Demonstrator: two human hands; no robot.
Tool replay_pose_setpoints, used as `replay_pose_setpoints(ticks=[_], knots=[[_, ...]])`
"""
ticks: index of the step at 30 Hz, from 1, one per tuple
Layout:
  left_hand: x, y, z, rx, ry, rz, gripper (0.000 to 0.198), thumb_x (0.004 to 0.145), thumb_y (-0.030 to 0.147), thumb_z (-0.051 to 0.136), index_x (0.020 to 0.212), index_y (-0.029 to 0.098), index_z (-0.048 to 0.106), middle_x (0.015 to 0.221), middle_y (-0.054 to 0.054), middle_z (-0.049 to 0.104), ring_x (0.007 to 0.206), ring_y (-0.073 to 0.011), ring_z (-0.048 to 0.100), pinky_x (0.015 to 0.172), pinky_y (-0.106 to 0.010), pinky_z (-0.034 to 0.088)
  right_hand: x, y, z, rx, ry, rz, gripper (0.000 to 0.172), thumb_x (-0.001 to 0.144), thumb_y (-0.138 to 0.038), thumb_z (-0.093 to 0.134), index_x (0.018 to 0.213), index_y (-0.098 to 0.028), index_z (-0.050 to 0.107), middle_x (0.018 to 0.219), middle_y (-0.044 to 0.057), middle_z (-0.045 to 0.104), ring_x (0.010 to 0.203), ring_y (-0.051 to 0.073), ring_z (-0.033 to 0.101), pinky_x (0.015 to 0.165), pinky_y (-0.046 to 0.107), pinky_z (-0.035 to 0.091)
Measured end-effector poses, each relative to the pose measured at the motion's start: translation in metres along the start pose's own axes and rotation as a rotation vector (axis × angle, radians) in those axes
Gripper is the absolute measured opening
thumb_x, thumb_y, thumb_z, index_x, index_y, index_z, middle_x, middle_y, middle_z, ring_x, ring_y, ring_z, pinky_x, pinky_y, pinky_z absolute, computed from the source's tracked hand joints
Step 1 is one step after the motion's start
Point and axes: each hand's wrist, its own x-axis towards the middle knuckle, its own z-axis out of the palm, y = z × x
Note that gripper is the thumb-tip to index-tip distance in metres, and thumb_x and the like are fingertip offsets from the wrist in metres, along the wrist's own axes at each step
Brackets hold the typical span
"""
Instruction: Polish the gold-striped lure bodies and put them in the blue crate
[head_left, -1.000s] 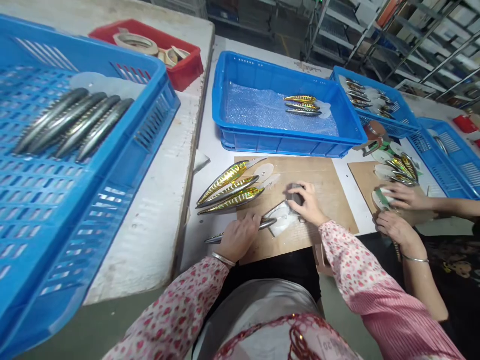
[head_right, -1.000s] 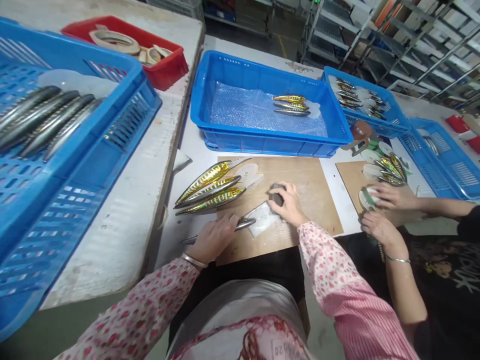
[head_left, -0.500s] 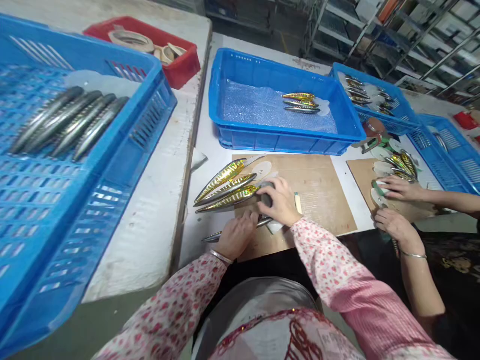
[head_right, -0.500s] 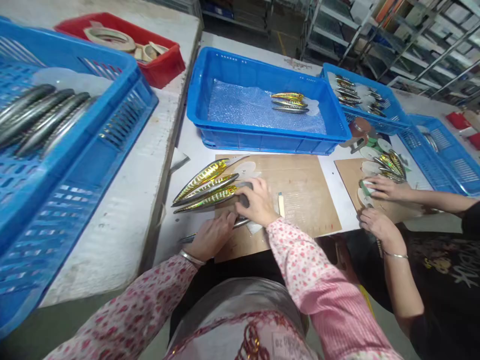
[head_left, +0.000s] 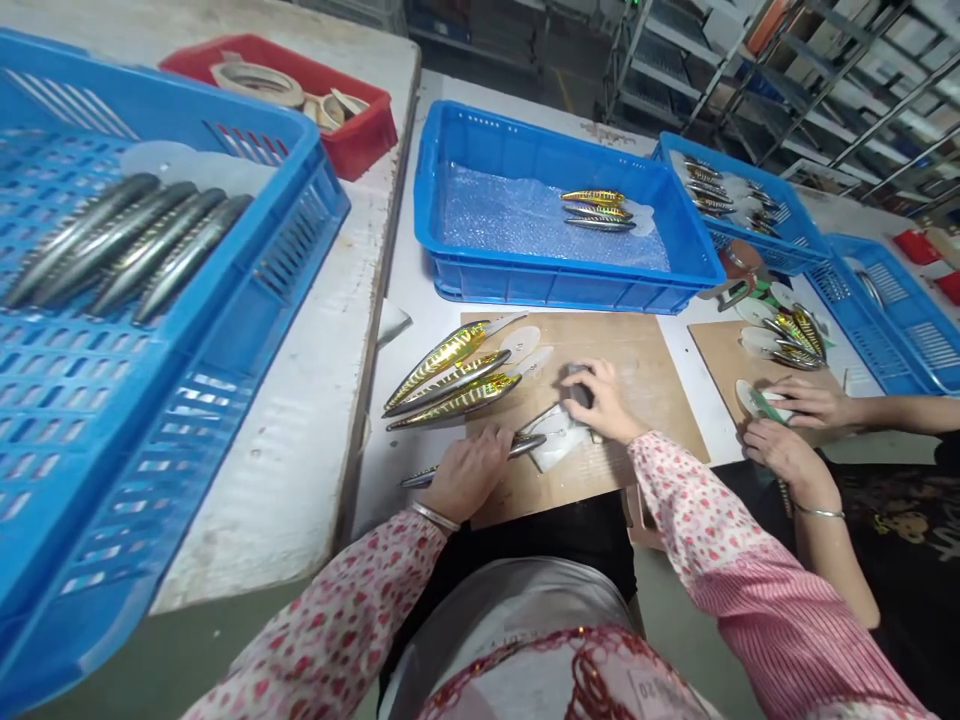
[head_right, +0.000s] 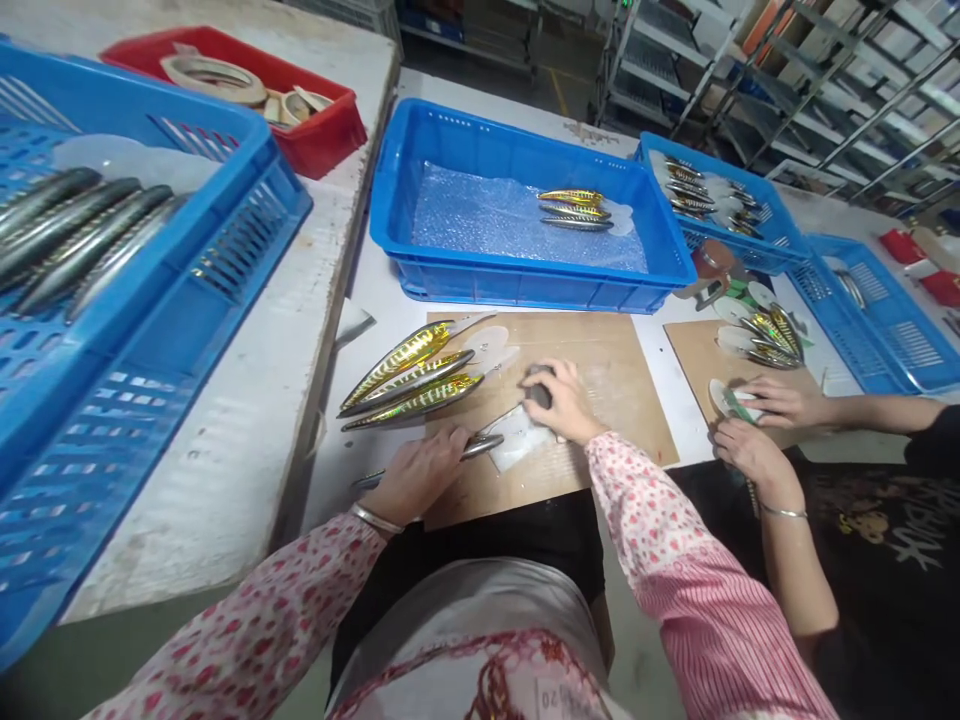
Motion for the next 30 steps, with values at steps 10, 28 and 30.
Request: replay_pose_setpoints(ticks=[10,28,30], knots=[[0.001,0.002,0.001,0.005,0.018,-0.042,0.022,0.094,0.022,0.032,0.101,0.017,0.052,0.089,-0.009,0.062,0.073,-0.0208,0.063,0.055,-0.029,0.039,0.009,-0.016,0.022,0.161,0.206,0.304,0.016,0.091,-0.034,0.058,0.099,-0.023,0.066,0.110,0.007,0.054,0.113,0.029,0.044,0.102,0.046,0.034],[0.002,0.001,-0.001,-0.011,0.032,-0.029,0.022,0.093,0.023,0.033,0.101,0.017,0.052,0.093,-0.009,0.061,0.080,-0.0229,0.064,0.060,-0.031,0.045,-0.025,0.032,-0.020,0.117,-0.056,0.105,0.028,0.090,-0.043,0.060,0.108,-0.022,0.061,0.113,0.007,0.059,0.107,0.029,0.051,0.097,0.045,0.039],[0.002,0.001,-0.002,-0.023,0.026,-0.030,0.021,0.092,0.024,0.035,0.101,0.016,0.053,0.094,-0.010,0.061,0.081,-0.0227,0.063,0.061,-0.031,0.046,-0.022,0.035,-0.020,0.239,0.055,0.201,0.033,0.091,-0.049,0.054,0.107,-0.021,0.061,0.106,0.007,0.061,0.100,0.028,0.055,0.091,0.042,0.043]])
